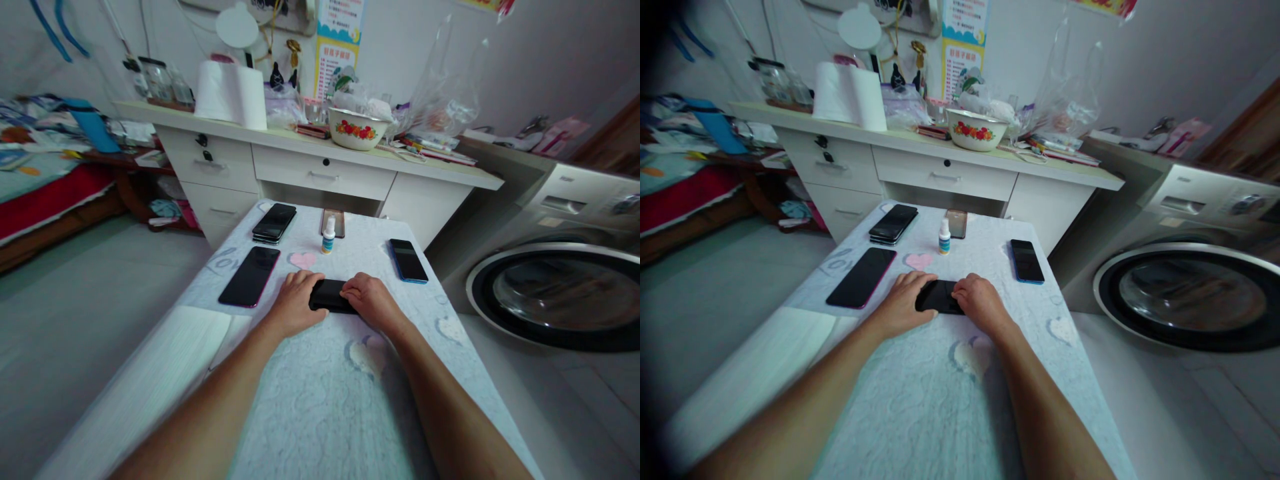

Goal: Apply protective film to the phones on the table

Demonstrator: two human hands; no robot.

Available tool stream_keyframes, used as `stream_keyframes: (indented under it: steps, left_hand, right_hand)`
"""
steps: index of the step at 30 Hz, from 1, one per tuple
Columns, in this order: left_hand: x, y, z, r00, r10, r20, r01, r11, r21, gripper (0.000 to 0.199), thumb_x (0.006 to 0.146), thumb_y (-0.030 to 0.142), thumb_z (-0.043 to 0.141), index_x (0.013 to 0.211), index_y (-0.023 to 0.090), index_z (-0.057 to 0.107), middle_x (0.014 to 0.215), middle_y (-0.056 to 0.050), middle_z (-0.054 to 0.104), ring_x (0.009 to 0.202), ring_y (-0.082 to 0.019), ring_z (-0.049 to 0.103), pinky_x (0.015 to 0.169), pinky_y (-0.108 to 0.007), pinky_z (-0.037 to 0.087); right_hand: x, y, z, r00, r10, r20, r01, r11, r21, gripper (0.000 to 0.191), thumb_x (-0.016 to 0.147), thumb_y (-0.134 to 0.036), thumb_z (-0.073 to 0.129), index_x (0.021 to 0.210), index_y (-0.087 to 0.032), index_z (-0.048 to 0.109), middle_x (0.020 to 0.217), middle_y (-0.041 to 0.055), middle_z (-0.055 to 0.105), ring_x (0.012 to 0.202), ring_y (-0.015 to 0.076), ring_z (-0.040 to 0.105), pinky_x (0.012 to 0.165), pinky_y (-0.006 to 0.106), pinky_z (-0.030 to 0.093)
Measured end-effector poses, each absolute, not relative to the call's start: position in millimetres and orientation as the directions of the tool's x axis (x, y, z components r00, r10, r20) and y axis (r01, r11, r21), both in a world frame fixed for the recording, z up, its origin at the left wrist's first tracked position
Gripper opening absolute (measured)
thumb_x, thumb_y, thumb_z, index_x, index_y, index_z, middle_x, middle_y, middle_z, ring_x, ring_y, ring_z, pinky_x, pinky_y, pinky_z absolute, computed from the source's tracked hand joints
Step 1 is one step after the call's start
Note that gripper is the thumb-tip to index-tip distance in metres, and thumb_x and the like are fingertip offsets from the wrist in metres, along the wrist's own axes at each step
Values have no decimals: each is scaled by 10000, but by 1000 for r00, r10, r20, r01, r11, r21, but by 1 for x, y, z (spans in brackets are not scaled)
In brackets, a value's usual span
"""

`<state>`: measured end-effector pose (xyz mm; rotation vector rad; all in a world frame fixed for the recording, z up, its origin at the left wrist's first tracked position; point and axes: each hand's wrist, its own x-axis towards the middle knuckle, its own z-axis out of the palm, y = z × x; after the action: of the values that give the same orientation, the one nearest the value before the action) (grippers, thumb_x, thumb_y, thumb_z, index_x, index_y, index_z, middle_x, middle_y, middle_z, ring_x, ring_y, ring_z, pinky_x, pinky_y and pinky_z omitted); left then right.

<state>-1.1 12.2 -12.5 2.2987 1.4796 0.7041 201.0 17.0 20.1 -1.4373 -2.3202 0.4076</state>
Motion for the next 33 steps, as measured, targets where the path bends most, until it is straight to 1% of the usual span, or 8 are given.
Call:
stream_keyframes:
  steps: [6,11,16,22,26,33]
  left_hand:
    - [-1,12,-12,349,911,222,759,-413,503,601,653,330,646,1219,236,467,1171,-64,501,1079,-279,439,954,-405,382]
    - [-1,11,-10,349,911,219,763,-413,498,596,655,326,643,1217,229,471,1166,-67,502,1077,-279,438,955,-402,380]
    - [-1,12,-11,345,912,219,762,-409,502,597,651,314,645,1215,217,477,1162,-69,500,1082,-281,433,952,-404,379]
    - [0,11,-9,343,913,222,755,-409,513,589,652,298,643,1212,212,485,1158,-73,501,1077,-278,432,953,-401,374]
    - [-1,11,-10,337,915,222,753,-404,519,591,649,297,649,1211,213,490,1152,-71,504,1067,-276,435,942,-394,378]
    - [-2,12,-14,332,912,243,750,-411,518,606,637,288,657,1214,243,476,1151,-51,502,1051,-265,443,940,-382,371]
  right_hand:
    - [202,15,24,-454,880,139,745,460,-483,101,822,-175,593,820,-183,693,802,23,633,733,127,572,680,228,399]
    - [201,11,28,-466,879,106,720,446,-532,112,794,-137,594,804,-186,694,810,17,649,728,122,582,678,221,407]
    - [201,10,29,-509,857,84,699,468,-540,93,786,-144,605,792,-176,692,815,18,662,733,123,590,698,218,413]
    - [202,9,31,-568,822,50,667,495,-558,115,785,-138,594,783,-183,700,798,7,666,725,119,589,696,212,409]
    - [201,9,30,-554,830,66,681,497,-537,95,786,-150,603,783,-182,692,798,8,652,729,117,578,693,213,400]
    - [197,14,24,-439,892,107,772,435,-462,112,815,-146,579,819,-177,687,810,13,606,731,109,546,670,212,370]
